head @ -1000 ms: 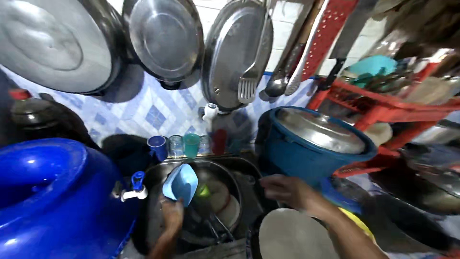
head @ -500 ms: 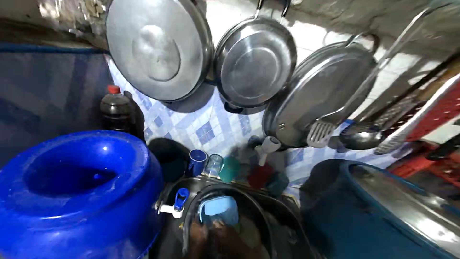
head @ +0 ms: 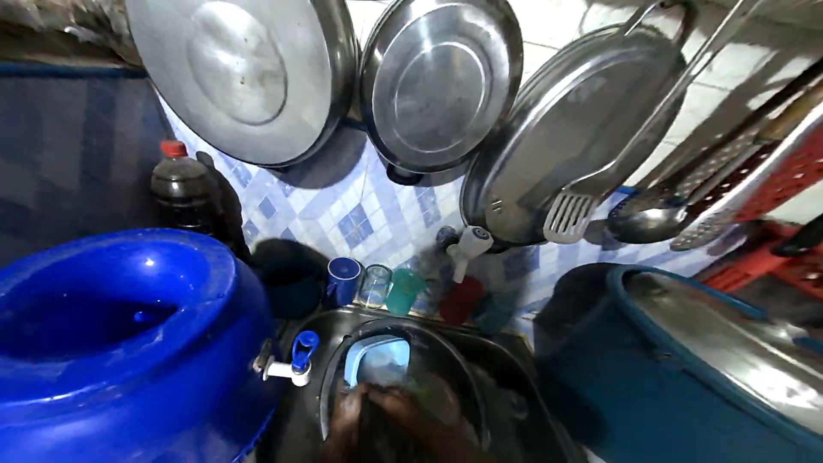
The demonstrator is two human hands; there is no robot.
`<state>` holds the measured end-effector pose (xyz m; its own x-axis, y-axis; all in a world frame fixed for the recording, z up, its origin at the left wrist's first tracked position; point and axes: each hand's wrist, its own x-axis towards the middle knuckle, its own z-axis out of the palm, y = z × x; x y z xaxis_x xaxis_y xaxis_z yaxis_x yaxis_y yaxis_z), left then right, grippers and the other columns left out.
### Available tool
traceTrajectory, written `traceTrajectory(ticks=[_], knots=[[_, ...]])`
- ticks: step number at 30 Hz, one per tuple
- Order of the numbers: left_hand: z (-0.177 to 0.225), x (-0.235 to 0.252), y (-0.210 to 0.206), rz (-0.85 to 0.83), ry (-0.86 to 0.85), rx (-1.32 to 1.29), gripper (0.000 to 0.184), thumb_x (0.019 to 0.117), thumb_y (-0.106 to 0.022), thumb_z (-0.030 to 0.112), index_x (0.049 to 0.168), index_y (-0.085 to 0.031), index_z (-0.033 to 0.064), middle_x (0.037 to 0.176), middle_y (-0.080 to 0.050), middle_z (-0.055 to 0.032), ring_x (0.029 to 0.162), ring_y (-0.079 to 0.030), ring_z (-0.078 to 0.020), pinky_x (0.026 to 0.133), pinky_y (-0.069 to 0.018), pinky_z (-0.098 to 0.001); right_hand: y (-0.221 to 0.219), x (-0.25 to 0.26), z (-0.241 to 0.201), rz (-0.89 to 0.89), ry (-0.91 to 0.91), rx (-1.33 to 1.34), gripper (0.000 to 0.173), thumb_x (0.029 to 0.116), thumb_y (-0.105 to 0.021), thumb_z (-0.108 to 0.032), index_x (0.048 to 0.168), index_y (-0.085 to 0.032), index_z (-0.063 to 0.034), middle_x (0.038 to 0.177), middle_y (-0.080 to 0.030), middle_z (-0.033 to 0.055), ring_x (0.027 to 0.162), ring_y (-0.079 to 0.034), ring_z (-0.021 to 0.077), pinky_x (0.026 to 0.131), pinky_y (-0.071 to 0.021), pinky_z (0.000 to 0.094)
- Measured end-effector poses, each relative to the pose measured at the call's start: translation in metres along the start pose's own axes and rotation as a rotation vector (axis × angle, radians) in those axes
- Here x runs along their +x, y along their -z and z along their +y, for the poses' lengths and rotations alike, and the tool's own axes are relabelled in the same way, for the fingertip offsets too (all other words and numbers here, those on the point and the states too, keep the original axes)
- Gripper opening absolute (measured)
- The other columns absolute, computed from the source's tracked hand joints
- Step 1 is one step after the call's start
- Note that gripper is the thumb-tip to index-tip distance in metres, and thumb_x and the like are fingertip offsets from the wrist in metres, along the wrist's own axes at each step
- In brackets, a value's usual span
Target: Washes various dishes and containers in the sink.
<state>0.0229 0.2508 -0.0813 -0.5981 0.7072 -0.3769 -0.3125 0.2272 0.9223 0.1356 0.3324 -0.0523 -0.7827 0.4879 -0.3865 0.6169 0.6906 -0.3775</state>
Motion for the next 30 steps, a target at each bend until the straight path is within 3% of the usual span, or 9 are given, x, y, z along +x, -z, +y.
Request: traceTrajectory(ticks=[5,8,14,17,21,23,27,29,30], knots=[[-0.007,0.005,-0.005,-0.035,-0.007,-0.164,0.043,0.0994,-0.066,0.013,0.135,-0.053,-0.0076,0.123,-0.064,-0.0228,0.108,-0.063,-0.0248,0.094,-0.0529,-0.0405,-0.004,-0.016,0.021,0.395,-0.236,0.263,0.048,0.1059,-0.049,-0.016,0.145,-0.047,0.0118,0.150,-0.050,0.0265,0.143,-0.046,0.0326,0.121,-0.0354,0.0418],[-0.011,0.008,-0.003,-0.146,-0.057,-0.383,0.049,0.1119,-0.037,0.029,0.149,-0.041,-0.0023,0.145,-0.052,-0.0189,0.127,-0.055,-0.0220,0.107,-0.0472,-0.0398,0.018,-0.011,-0.038,0.091,-0.370,0.213,0.045,0.1093,-0.045,-0.024,0.142,-0.053,0.0062,0.143,-0.056,0.0288,0.135,-0.053,0.0411,0.114,-0.0399,0.0552],[-0.005,0.002,0.002,-0.153,-0.018,-0.375,0.061,0.1112,-0.023,0.048,0.153,-0.041,0.0069,0.153,-0.048,-0.0136,0.138,-0.049,-0.0206,0.114,-0.0426,-0.0429,0.021,0.008,-0.086,0.421,-0.309,1.197,0.036,0.1058,-0.052,-0.011,0.137,-0.051,0.0064,0.125,-0.060,0.0232,0.110,-0.060,0.0273,0.098,-0.0492,0.0438],[0.005,-0.006,0.003,-0.104,-0.009,-0.487,0.062,0.1115,-0.018,0.048,0.158,-0.031,0.0093,0.158,-0.041,-0.0135,0.142,-0.044,-0.0205,0.115,-0.0389,-0.0432,-0.012,-0.010,-0.066,0.163,0.060,0.676,0.060,0.0995,-0.057,-0.002,0.155,-0.036,0.0060,0.154,-0.046,0.0268,0.144,-0.047,0.0315,0.121,-0.0356,0.0449],[0.006,-0.003,-0.001,-0.224,0.105,-0.617,0.065,0.1088,-0.017,0.056,0.156,-0.036,0.0148,0.148,-0.052,-0.0127,0.130,-0.056,-0.0241,0.103,-0.0513,-0.0494,-0.014,-0.011,-0.006,0.124,0.013,-0.153,0.040,0.1074,-0.045,-0.013,0.144,-0.059,-0.0058,0.144,-0.059,0.0229,0.142,-0.048,0.0399,0.125,-0.0226,0.0569],[0.003,0.000,-0.001,-0.269,0.113,-0.607,0.063,0.1093,-0.019,0.055,0.156,-0.036,0.0149,0.147,-0.052,-0.0126,0.130,-0.056,-0.0241,0.103,-0.0511,-0.0489,-0.005,-0.007,-0.019,0.055,-0.127,-0.171,0.040,0.1085,-0.042,-0.012,0.142,-0.057,0.0017,0.145,-0.056,0.0269,0.144,-0.043,0.0437,0.126,-0.0136,0.0616],[-0.002,0.000,0.002,-0.087,-0.042,-0.399,0.056,0.1126,-0.024,0.042,0.153,-0.038,0.0055,0.148,-0.050,-0.0150,0.130,-0.052,-0.0183,0.107,-0.0449,-0.0387,-0.013,0.006,-0.068,0.050,-0.107,0.557,0.051,0.1024,-0.055,-0.009,0.150,-0.042,0.0061,0.144,-0.054,0.0291,0.135,-0.053,0.0375,0.115,-0.0400,0.0518],[-0.006,-0.003,0.006,-0.094,-0.108,-0.358,0.056,0.1122,-0.024,0.030,0.161,-0.023,0.0025,0.163,-0.032,-0.0197,0.148,-0.037,-0.0242,0.120,-0.0331,-0.0416,-0.020,0.003,-0.055,0.065,0.026,0.541,0.050,0.1010,-0.058,-0.008,0.148,-0.046,0.0048,0.140,-0.058,0.0280,0.131,-0.057,0.0365,0.113,-0.0425,0.0505],[-0.003,-0.004,0.002,-0.061,-0.017,-0.425,0.058,0.1123,-0.025,0.043,0.158,-0.033,0.0086,0.158,-0.042,-0.0150,0.142,-0.045,-0.0227,0.114,-0.0407,-0.0441,-0.019,-0.001,-0.038,0.066,0.046,0.372,0.046,0.1033,-0.057,-0.015,0.147,-0.051,0.0010,0.140,-0.059,0.0256,0.133,-0.056,0.0365,0.115,-0.0417,0.0514]])
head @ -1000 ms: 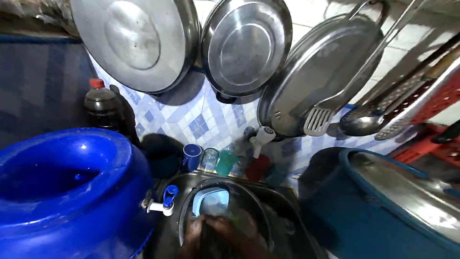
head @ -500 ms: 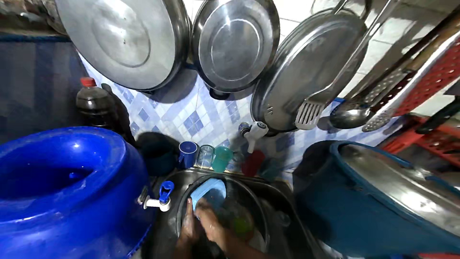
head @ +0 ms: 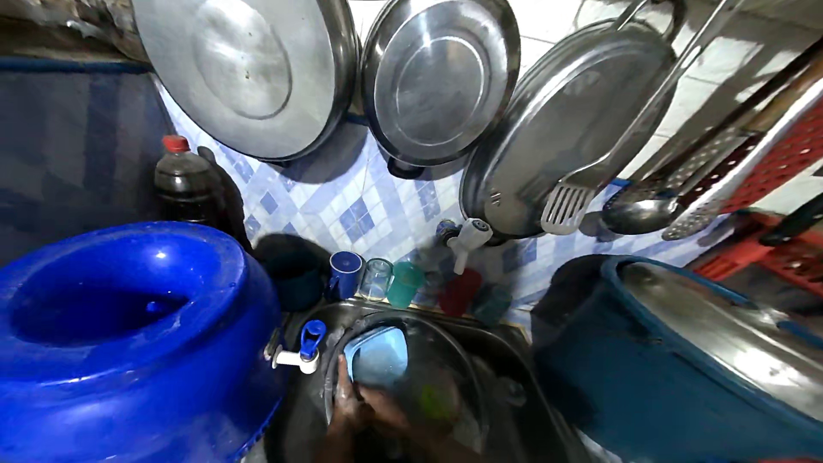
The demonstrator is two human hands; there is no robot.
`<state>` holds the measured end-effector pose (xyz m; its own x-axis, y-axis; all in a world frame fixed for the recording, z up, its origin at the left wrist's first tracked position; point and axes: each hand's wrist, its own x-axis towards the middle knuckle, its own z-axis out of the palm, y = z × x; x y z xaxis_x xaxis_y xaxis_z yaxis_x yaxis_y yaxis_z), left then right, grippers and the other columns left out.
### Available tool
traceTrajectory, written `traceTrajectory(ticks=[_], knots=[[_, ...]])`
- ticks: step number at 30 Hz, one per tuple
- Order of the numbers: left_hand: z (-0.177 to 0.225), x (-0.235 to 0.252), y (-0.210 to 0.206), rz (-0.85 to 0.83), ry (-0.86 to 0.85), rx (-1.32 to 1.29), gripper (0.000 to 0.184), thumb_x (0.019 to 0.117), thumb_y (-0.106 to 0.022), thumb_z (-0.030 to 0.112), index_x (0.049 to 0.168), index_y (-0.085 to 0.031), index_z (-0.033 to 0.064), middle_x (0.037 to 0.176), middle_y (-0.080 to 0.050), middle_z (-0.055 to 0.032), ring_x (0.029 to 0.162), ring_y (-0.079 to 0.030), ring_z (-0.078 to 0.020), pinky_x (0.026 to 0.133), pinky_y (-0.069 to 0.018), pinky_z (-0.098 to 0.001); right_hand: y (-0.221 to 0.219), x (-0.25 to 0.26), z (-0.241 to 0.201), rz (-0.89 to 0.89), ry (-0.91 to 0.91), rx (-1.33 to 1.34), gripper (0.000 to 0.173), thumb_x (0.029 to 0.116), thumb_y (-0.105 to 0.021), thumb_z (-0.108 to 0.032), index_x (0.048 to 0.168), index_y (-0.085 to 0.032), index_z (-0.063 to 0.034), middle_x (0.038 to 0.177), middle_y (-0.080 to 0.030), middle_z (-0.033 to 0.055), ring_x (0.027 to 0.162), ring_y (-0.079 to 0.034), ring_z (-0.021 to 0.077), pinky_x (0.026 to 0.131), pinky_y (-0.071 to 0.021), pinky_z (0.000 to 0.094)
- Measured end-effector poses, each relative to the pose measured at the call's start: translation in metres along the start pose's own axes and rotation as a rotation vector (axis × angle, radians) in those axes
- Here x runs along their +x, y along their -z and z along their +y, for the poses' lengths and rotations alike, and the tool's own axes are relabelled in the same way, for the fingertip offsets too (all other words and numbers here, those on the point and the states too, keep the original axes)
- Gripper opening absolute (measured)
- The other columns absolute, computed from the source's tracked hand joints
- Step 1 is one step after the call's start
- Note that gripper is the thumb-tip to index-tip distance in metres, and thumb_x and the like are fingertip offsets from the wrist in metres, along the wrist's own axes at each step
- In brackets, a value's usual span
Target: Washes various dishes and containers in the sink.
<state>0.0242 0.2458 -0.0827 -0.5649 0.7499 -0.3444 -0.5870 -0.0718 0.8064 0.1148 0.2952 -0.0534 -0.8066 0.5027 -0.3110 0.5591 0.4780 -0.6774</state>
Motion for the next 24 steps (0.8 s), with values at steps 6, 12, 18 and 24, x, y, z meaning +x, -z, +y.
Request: traceTrajectory(ticks=[6,12,18,24], knots=[[-0.016,0.019,0.000,0.078,0.167,-0.133,0.065,0.1098,-0.025,0.054,0.154,-0.040,0.0094,0.150,-0.051,-0.0176,0.134,-0.053,-0.0300,0.105,-0.0483,-0.0548,0.037,-0.007,0.027,0.155,-0.291,-0.427,0.045,0.1079,-0.046,-0.022,0.142,-0.055,0.0060,0.151,-0.049,0.0277,0.147,-0.039,0.0419,0.125,-0.0223,0.0541],[-0.019,0.013,0.006,0.078,0.130,0.165,0.049,0.1141,-0.028,0.028,0.143,-0.046,-0.0065,0.136,-0.056,-0.0252,0.120,-0.057,-0.0302,0.102,-0.0480,-0.0461,0.047,0.008,-0.025,0.453,-0.188,0.534,0.045,0.1049,-0.054,-0.011,0.144,-0.044,0.0102,0.130,-0.062,0.0250,0.117,-0.065,0.0264,0.102,-0.0533,0.0392],[-0.012,0.010,0.004,0.018,0.229,0.318,0.027,0.1091,-0.045,0.010,0.122,-0.059,-0.0084,0.102,-0.065,-0.0164,0.086,-0.063,-0.0192,0.080,-0.0545,-0.0329,0.112,-0.021,-0.042,0.632,-0.001,1.379,0.036,0.1128,-0.030,-0.027,0.126,-0.055,-0.0047,0.102,-0.068,0.0092,0.091,-0.069,0.0179,0.081,-0.0596,0.0386],[-0.006,0.011,-0.003,0.147,0.286,0.151,0.043,0.1103,-0.044,0.038,0.087,-0.057,0.0041,0.064,-0.043,0.0003,0.050,-0.041,-0.0100,0.050,-0.0401,-0.0260,0.121,-0.022,-0.002,0.481,-0.027,1.182,0.042,0.1125,-0.033,-0.036,0.130,-0.057,-0.0054,0.105,-0.070,0.0103,0.095,-0.070,0.0190,0.084,-0.0600,0.0397]])
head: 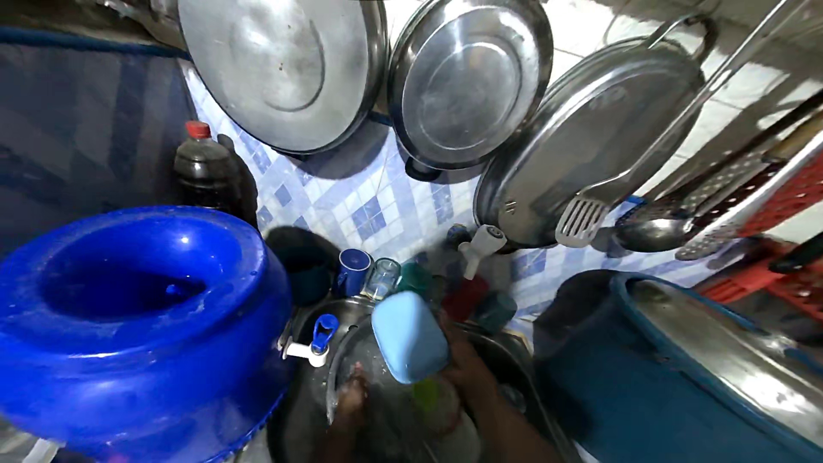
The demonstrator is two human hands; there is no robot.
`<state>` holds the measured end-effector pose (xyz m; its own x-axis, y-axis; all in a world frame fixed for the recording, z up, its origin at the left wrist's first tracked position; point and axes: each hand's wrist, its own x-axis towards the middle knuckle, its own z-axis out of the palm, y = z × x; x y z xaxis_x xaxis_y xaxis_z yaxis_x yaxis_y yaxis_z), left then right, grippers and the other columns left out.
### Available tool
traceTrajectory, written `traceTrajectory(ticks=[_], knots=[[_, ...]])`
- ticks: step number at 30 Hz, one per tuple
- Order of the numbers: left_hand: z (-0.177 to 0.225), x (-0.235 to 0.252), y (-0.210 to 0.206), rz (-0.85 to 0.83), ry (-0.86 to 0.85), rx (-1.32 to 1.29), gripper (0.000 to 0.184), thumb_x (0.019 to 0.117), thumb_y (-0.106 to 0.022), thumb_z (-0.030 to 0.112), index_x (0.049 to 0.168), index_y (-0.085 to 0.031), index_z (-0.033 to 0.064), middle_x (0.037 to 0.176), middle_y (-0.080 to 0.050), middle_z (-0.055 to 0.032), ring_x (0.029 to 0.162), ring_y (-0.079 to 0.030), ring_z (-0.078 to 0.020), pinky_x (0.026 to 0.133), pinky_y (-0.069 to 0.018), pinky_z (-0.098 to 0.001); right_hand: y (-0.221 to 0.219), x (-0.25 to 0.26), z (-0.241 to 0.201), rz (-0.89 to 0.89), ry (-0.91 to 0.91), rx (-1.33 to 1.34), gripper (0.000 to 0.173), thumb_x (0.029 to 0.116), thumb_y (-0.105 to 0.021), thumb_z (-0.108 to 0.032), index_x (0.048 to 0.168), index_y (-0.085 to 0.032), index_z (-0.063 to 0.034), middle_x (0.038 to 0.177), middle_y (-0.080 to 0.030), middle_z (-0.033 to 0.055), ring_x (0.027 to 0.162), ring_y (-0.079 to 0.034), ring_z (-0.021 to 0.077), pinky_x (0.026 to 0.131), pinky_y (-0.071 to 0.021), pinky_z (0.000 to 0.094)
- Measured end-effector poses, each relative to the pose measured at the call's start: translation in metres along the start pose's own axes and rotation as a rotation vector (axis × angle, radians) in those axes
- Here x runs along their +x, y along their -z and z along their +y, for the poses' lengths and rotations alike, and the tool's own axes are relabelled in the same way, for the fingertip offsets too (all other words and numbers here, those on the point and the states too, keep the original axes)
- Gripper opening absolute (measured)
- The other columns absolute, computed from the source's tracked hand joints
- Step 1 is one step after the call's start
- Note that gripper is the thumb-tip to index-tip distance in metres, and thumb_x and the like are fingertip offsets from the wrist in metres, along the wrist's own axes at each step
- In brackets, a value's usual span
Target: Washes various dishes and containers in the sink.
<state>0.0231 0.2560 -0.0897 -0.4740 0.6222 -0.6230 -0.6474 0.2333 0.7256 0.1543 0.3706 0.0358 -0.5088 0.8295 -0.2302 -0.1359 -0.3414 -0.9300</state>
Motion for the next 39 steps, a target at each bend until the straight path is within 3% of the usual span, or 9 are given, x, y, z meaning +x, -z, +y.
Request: traceTrajectory(ticks=[3,9,16,18,22,26,29,33,39], knots=[[0.000,0.004,-0.004,-0.041,0.003,-0.268,0.054,0.1128,-0.029,0.042,0.090,-0.056,0.0006,0.068,-0.057,-0.0058,0.059,-0.057,-0.0150,0.060,-0.0540,-0.0315,0.012,0.006,0.006,-0.021,-0.015,-0.506,0.032,0.1064,-0.055,-0.019,0.129,-0.057,0.0032,0.111,-0.067,0.0140,0.097,-0.067,0.0179,0.088,-0.0577,0.0366],[-0.003,0.010,-0.001,-0.016,-0.099,-0.274,0.058,0.1128,-0.027,0.043,0.148,-0.045,0.0000,0.139,-0.056,-0.0230,0.123,-0.059,-0.0310,0.102,-0.0491,-0.0509,-0.017,0.001,0.041,-0.229,-0.011,-1.250,0.052,0.1032,-0.059,-0.028,0.143,-0.049,0.0044,0.130,-0.061,0.0286,0.122,-0.061,0.0375,0.107,-0.0477,0.0517],[0.005,0.001,-0.002,-0.137,-0.090,-0.490,0.052,0.1130,-0.023,0.040,0.147,-0.044,0.0053,0.132,-0.061,-0.0163,0.116,-0.063,-0.0242,0.094,-0.0550,-0.0461,0.026,0.020,0.108,-0.555,0.650,-1.732,0.046,0.0998,-0.056,-0.007,0.145,-0.060,-0.0177,0.129,-0.065,0.0242,0.122,-0.061,0.0452,0.107,-0.0421,0.0659],[0.003,0.006,-0.004,-0.222,-0.030,-0.533,0.056,0.1120,-0.022,0.045,0.146,-0.044,0.0059,0.128,-0.063,-0.0164,0.112,-0.065,-0.0262,0.091,-0.0560,-0.0480,0.025,0.027,0.105,-0.461,0.475,-1.811,0.046,0.1040,-0.049,-0.011,0.149,-0.055,-0.0174,0.138,-0.059,0.0278,0.132,-0.053,0.0481,0.115,-0.0328,0.0672],[0.001,0.006,-0.005,-0.206,-0.034,-0.312,0.056,0.1123,-0.026,0.043,0.139,-0.051,0.0017,0.120,-0.065,-0.0166,0.103,-0.064,-0.0235,0.088,-0.0545,-0.0445,-0.042,0.012,0.114,-0.109,-0.041,-1.390,0.051,0.1051,-0.052,-0.019,0.154,-0.046,-0.0075,0.153,-0.048,0.0252,0.142,-0.046,0.0388,0.119,-0.0375,0.0505],[0.002,0.001,0.001,-0.235,-0.121,-0.296,0.048,0.1122,-0.029,0.041,0.135,-0.055,0.0066,0.113,-0.068,-0.0100,0.098,-0.066,-0.0162,0.084,-0.0562,-0.0377,-0.081,-0.013,0.097,-0.151,-0.015,-0.653,0.068,0.0973,-0.054,0.005,0.160,-0.030,-0.0016,0.155,-0.044,0.0235,0.139,-0.050,0.0280,0.114,-0.0416,0.0418],[0.006,-0.006,0.001,-0.207,-0.195,-0.279,0.050,0.1120,-0.032,0.040,0.146,-0.047,0.0065,0.132,-0.061,-0.0116,0.115,-0.061,-0.0160,0.097,-0.0523,-0.0381,-0.053,-0.023,0.097,-0.456,-0.003,-1.084,0.074,0.0984,-0.053,0.003,0.163,-0.017,-0.0001,0.163,-0.034,0.0245,0.150,-0.037,0.0317,0.125,-0.0285,0.0461],[0.002,-0.001,0.001,-0.275,-0.134,-0.296,0.053,0.1108,-0.035,0.043,0.151,-0.042,0.0083,0.137,-0.060,-0.0161,0.120,-0.062,-0.0262,0.097,-0.0549,-0.0482,0.004,-0.018,0.099,-0.405,0.151,-1.622,0.042,0.1096,-0.042,-0.021,0.144,-0.056,-0.0015,0.148,-0.053,0.0265,0.145,-0.042,0.0437,0.125,-0.0222,0.0565],[0.007,-0.009,0.000,-0.235,-0.223,-0.248,0.048,0.1116,-0.030,0.043,0.134,-0.053,0.0076,0.112,-0.067,-0.0066,0.096,-0.066,-0.0100,0.082,-0.0565,-0.0308,-0.079,-0.032,0.087,-0.338,-0.149,-0.960,0.057,0.1018,-0.052,-0.002,0.156,-0.035,0.0019,0.154,-0.046,0.0259,0.144,-0.045,0.0341,0.120,-0.0342,0.0489]])
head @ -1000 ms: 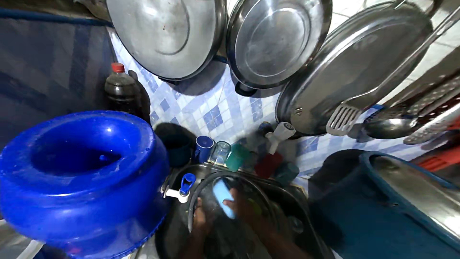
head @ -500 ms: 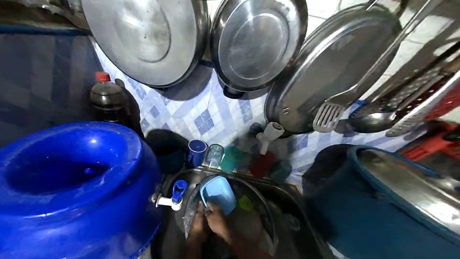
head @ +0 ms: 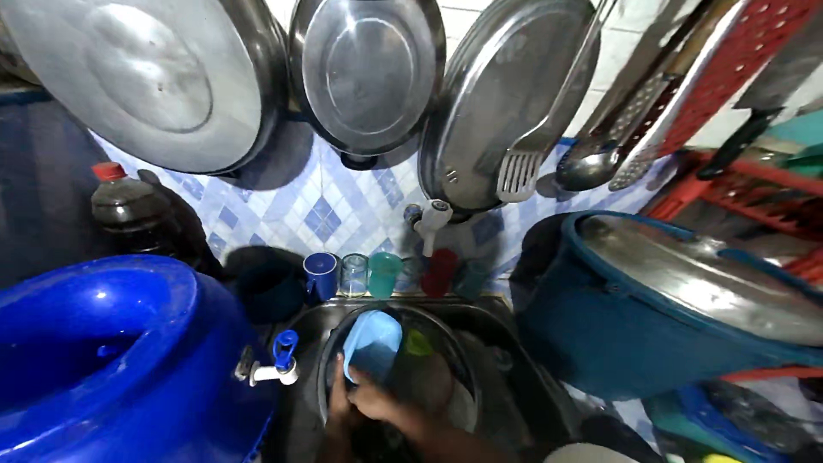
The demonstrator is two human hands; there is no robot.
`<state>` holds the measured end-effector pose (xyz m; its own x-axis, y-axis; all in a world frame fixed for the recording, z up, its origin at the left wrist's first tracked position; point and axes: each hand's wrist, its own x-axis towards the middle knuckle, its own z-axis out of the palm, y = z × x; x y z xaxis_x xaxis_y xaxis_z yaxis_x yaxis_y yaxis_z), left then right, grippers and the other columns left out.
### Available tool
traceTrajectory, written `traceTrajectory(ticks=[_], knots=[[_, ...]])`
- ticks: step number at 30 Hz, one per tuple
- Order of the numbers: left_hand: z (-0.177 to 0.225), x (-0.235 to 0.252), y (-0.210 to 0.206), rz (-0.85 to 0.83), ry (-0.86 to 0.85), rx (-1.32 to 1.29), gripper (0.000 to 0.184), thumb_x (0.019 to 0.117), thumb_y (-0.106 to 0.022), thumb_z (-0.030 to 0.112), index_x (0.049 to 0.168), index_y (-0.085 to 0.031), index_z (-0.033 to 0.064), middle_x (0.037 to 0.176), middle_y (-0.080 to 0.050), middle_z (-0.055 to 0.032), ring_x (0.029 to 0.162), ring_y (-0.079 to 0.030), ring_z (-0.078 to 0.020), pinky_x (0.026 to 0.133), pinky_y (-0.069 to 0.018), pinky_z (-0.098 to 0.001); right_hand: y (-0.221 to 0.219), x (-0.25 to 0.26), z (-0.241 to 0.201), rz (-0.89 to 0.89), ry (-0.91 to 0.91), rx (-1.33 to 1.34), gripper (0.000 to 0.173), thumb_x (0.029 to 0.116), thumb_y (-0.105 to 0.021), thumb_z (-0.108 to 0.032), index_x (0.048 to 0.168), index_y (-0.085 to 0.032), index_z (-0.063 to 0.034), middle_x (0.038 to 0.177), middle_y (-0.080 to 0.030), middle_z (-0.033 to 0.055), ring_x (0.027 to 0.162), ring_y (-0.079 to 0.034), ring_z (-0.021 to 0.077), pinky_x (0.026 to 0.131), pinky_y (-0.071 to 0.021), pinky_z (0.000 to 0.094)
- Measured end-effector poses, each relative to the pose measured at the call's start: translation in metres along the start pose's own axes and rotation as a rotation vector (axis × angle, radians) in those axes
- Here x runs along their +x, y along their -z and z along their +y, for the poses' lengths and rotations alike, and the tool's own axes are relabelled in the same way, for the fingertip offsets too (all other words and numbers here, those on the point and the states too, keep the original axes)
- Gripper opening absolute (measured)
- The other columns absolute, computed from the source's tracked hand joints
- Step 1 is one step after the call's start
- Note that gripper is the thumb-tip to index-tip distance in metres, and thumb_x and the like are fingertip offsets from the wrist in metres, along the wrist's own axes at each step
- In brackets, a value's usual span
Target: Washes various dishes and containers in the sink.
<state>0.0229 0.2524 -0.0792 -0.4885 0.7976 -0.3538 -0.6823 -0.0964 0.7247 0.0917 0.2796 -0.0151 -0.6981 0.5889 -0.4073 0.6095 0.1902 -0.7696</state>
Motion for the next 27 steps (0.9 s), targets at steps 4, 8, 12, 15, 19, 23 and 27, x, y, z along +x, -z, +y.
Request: traceTrajectory(ticks=[4,8,12,15,19,23,27], knots=[[0.008,-0.005,-0.003,-0.012,0.013,-0.037,0.052,0.1114,-0.024,0.045,0.146,-0.044,0.0109,0.128,-0.062,-0.0085,0.111,-0.063,-0.0143,0.091,-0.0551,-0.0371,0.003,-0.008,0.042,0.004,0.220,-0.163,0.045,0.1055,-0.051,-0.010,0.147,-0.048,0.0077,0.145,-0.054,0.0296,0.139,-0.050,0.0382,0.119,-0.0357,0.0497],[0.001,0.005,0.001,0.061,0.224,-0.035,0.069,0.1056,-0.023,0.064,0.153,-0.039,0.0156,0.142,-0.056,-0.0187,0.123,-0.059,-0.0356,0.091,-0.0541,-0.0605,0.034,-0.005,0.075,0.126,0.151,-0.778,0.039,0.1073,-0.043,-0.010,0.142,-0.059,-0.0028,0.150,-0.053,0.0236,0.149,-0.036,0.0421,0.127,-0.0120,0.0598],[-0.002,0.000,0.002,0.223,0.230,0.088,0.064,0.1103,-0.029,0.052,0.147,-0.043,0.0011,0.134,-0.058,-0.0259,0.113,-0.062,-0.0367,0.088,-0.0545,-0.0560,0.038,-0.003,0.024,-0.011,-0.056,-0.677,0.037,0.1089,-0.045,-0.016,0.139,-0.058,0.0013,0.138,-0.059,0.0295,0.135,-0.052,0.0464,0.118,-0.0304,0.0625],[-0.004,-0.005,0.005,0.216,0.166,0.363,0.048,0.1132,-0.035,0.032,0.133,-0.054,-0.0072,0.121,-0.062,-0.0248,0.106,-0.063,-0.0317,0.090,-0.0536,-0.0484,0.061,-0.014,-0.013,0.174,-0.005,-0.181,0.040,0.1071,-0.050,-0.018,0.139,-0.056,0.0048,0.133,-0.061,0.0277,0.127,-0.059,0.0373,0.110,-0.0448,0.0519],[0.005,-0.019,0.009,0.034,0.111,0.941,0.035,0.1081,-0.048,0.013,0.134,-0.058,-0.0082,0.137,-0.058,-0.0279,0.129,-0.056,-0.0371,0.111,-0.0425,-0.0488,0.094,-0.033,-0.028,0.483,0.087,0.656,0.032,0.1102,-0.045,-0.016,0.134,-0.056,0.0026,0.116,-0.066,0.0192,0.101,-0.065,0.0230,0.090,-0.0549,0.0413],[0.006,-0.032,0.003,0.078,0.115,0.641,0.030,0.1071,-0.052,0.012,0.125,-0.060,-0.0114,0.114,-0.066,-0.0262,0.101,-0.067,-0.0307,0.092,-0.0553,-0.0440,0.118,-0.047,-0.026,0.531,0.111,1.023,0.040,0.1126,-0.035,-0.033,0.134,-0.053,-0.0045,0.110,-0.065,0.0135,0.095,-0.065,0.0208,0.083,-0.0560,0.0408],[-0.002,-0.034,-0.001,0.110,0.222,0.270,0.052,0.1130,-0.033,0.037,0.119,-0.057,-0.0088,0.093,-0.064,-0.0178,0.078,-0.065,-0.0241,0.073,-0.0571,-0.0389,0.114,-0.034,-0.003,0.497,0.055,0.900,0.056,0.1096,-0.036,-0.050,0.139,-0.055,-0.0057,0.123,-0.066,0.0181,0.110,-0.065,0.0274,0.094,-0.0547,0.0481]])
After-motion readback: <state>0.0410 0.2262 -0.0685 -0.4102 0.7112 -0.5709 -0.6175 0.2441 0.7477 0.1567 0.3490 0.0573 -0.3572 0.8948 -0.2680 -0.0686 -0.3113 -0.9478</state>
